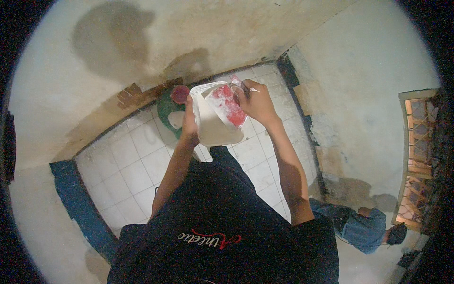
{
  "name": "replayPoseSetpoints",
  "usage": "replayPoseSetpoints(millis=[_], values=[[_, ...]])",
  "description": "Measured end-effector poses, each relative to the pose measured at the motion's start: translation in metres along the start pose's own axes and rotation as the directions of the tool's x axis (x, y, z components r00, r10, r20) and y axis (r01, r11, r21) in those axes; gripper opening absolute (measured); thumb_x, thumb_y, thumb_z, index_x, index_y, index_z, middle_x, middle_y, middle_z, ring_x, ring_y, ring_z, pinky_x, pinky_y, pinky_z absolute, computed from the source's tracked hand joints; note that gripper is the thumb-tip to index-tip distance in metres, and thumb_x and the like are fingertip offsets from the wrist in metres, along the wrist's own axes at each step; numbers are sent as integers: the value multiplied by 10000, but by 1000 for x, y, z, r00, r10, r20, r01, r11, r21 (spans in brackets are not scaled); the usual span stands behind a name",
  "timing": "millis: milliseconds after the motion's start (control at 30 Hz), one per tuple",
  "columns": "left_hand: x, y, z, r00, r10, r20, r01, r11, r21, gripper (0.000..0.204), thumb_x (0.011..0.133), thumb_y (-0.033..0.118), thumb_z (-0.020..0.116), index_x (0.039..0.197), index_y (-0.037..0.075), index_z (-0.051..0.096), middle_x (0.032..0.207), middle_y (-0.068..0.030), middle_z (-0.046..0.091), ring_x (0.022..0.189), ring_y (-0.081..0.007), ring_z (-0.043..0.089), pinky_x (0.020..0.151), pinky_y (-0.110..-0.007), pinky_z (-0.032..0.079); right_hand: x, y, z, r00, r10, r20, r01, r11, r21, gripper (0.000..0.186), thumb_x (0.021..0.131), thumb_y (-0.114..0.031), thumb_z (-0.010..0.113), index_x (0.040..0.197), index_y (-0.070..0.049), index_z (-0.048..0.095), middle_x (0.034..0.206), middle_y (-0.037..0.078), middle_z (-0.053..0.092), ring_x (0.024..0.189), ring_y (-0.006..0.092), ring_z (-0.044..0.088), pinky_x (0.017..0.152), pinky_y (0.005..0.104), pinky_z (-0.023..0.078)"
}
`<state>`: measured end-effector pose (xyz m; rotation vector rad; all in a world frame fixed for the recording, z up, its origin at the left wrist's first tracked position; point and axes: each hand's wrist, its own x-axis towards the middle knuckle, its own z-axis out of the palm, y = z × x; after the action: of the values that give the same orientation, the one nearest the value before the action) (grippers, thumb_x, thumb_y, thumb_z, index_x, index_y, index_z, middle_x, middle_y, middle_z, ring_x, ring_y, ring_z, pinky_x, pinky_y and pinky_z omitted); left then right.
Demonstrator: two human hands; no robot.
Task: The person applies putty to a wall using a scraper, mixing it with a smaller tool in a container between applications.
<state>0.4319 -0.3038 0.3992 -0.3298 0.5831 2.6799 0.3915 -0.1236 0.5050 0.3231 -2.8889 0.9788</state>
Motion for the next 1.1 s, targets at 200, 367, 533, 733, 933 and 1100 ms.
replayPoseSetpoints(millis=[200, 367, 533, 733, 933, 1100], values=[[9, 16, -2, 999, -4, -38, 10, 989, 147, 679, 997, 576, 323, 1348, 13, 468, 1233, -140, 599, 1080, -240, 622, 923, -380, 510, 6, 7, -5, 998, -28, 59, 28, 1000, 8, 268, 859, -183, 669, 746, 50, 600, 624, 228, 575, 501, 299, 533, 517, 387, 424], [20, 25, -11, 999, -43, 10, 42, 991, 126, 654, 1011, 547, 317, 1331, 2, 487, 1230, -136, 601, 1068, -229, 620, 916, -367, 508, 8, 13, -6, 996, -29, 90, 25, 999, 44, 229, 857, -161, 676, 769, 39, 607, 573, 201, 511, 483, 219, 413, 486, 359, 377], [23, 38, -11, 995, -102, -15, 102, 976, 194, 638, 1021, 530, 301, 1361, 14, 458, 1249, -129, 593, 1087, -226, 609, 933, -355, 494, 9, 9, -7, 990, -10, 144, -2, 997, 78, 198, 873, -144, 669, 802, 35, 623, 560, 147, 500, 501, 143, 405, 477, 332, 369], [26, 52, -17, 990, -140, 5, 137, 976, 171, 618, 1029, 512, 292, 1374, 22, 444, 1278, -117, 578, 1123, -219, 586, 968, -351, 468, 10, 7, -6, 979, -2, 205, -29, 988, 149, 162, 893, -138, 659, 863, 21, 657, 595, 74, 531, 534, 82, 411, 479, 300, 364], [24, 65, -25, 992, -122, 16, 117, 976, 181, 630, 1024, 520, 297, 1374, 15, 439, 1296, -128, 568, 1136, -232, 587, 978, -363, 469, 9, 13, -5, 966, 55, 253, -94, 985, 142, 154, 892, -131, 661, 884, 23, 669, 633, 65, 564, 546, 80, 441, 495, 275, 383], [32, 73, -41, 991, -131, 4, 128, 976, 174, 629, 1025, 514, 296, 1374, 9, 433, 1295, -137, 568, 1135, -237, 591, 965, -378, 489, 10, 15, -3, 960, 79, 270, -122, 981, 149, 173, 896, -139, 661, 881, 33, 668, 664, 54, 589, 562, 79, 464, 502, 275, 394]])
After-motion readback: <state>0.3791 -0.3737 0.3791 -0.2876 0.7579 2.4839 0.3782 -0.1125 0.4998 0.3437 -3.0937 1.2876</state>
